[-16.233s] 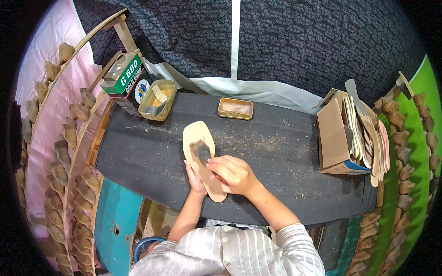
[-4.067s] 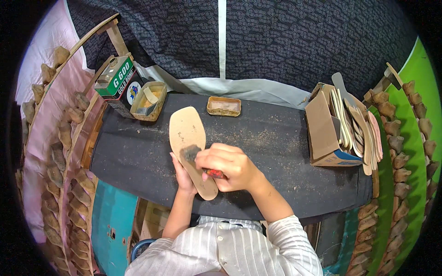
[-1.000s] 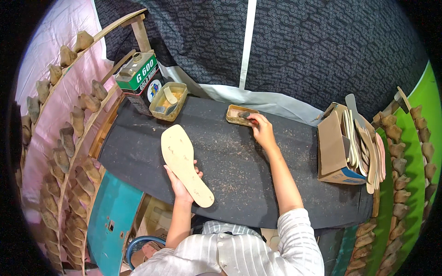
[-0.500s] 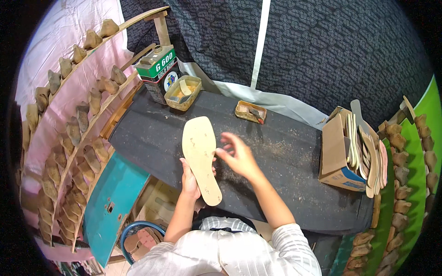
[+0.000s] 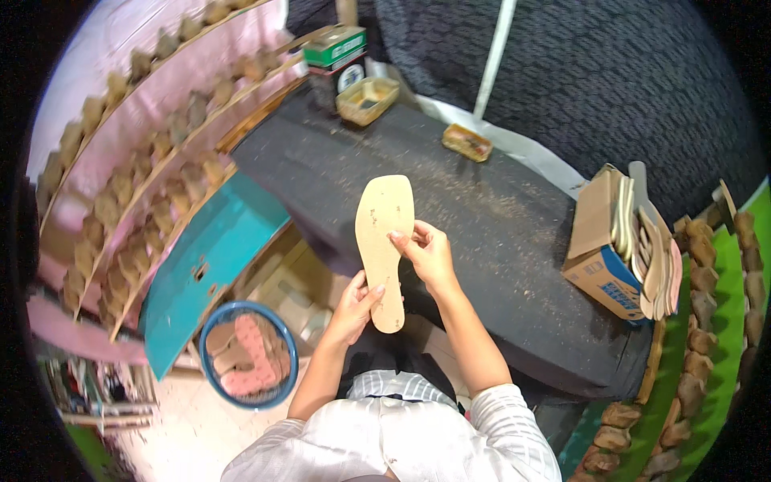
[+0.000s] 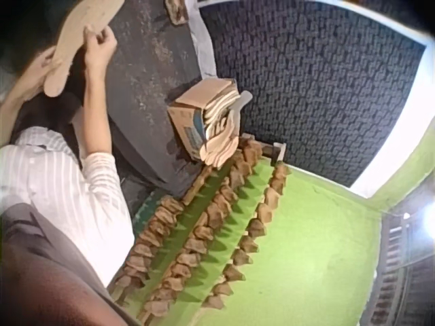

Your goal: The person applies adhesive across shoe insoles using a brush, places the insoles into a basket, and takes additional insoles from a box to continue gluing.

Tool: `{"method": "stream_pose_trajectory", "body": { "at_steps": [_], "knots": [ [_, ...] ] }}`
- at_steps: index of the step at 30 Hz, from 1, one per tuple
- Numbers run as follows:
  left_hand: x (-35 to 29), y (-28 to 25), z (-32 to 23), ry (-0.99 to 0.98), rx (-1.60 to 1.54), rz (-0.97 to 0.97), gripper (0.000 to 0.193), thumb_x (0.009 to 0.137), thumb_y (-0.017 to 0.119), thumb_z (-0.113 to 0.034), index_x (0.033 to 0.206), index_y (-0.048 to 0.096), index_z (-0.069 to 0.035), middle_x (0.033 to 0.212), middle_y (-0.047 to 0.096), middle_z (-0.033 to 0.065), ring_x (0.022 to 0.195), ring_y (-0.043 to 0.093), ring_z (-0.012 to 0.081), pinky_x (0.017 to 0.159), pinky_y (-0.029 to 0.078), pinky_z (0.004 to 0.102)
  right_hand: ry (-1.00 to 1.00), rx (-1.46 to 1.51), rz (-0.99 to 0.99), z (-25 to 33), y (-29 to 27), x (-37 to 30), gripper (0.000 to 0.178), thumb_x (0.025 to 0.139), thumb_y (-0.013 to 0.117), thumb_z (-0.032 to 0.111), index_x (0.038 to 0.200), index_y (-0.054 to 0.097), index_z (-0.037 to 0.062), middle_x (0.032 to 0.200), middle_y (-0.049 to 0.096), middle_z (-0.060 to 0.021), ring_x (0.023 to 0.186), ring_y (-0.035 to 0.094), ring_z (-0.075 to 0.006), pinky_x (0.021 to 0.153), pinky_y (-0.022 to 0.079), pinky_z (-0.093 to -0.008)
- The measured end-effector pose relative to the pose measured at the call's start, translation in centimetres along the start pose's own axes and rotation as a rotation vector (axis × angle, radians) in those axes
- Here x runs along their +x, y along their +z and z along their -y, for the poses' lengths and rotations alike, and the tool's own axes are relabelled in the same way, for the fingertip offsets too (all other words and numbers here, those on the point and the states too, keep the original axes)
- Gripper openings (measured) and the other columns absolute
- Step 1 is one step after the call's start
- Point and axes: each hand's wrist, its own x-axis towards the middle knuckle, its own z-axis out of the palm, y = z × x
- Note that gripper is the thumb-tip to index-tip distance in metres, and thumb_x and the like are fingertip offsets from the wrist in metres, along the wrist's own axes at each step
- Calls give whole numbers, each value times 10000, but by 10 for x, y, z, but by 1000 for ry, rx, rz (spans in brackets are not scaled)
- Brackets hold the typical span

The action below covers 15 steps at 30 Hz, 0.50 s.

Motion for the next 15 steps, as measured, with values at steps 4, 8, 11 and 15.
{"method": "stream_pose_trajectory", "body": {
  "at_steps": [4, 8, 11, 15],
  "knots": [
    [-63, -15, 8, 41, 11, -171, 467, 904, 589, -176, 1289, 386, -7, 1052, 610, 92, 927, 587, 123, 822, 464, 265, 63, 13, 126, -25, 35, -33, 226, 821, 687, 166, 967, 643, 0, 767, 622, 12, 622, 469, -37, 568, 365, -197],
    [-126, -36, 5, 111, 57, -371, 464, 898, 600, -175, 1287, 410, -8, 1054, 615, 102, 931, 587, 130, 831, 460, 268, 159, 71, 292, -45, 86, -65, 297, 835, 681, 173, 1051, 615, -19, 876, 659, -35, 738, 580, -73, 667, 456, -223],
    [-165, -51, 2, 174, 119, -494, 426, 892, 607, -179, 1253, 463, -5, 1061, 609, 104, 956, 576, 130, 837, 452, 266, 220, 128, 401, -61, 121, -89, 298, 862, 647, 178, 1074, 594, -24, 923, 659, -64, 781, 607, -100, 703, 483, -250],
    [-206, -79, 15, 222, 104, -615, 412, 888, 613, -190, 1234, 484, -8, 1088, 583, 96, 1005, 537, 135, 873, 426, 274, 288, 132, 464, -79, 159, -116, 278, 866, 643, 200, 1057, 597, 3, 899, 655, -37, 772, 590, -78, 687, 462, -235]
  ]
}}
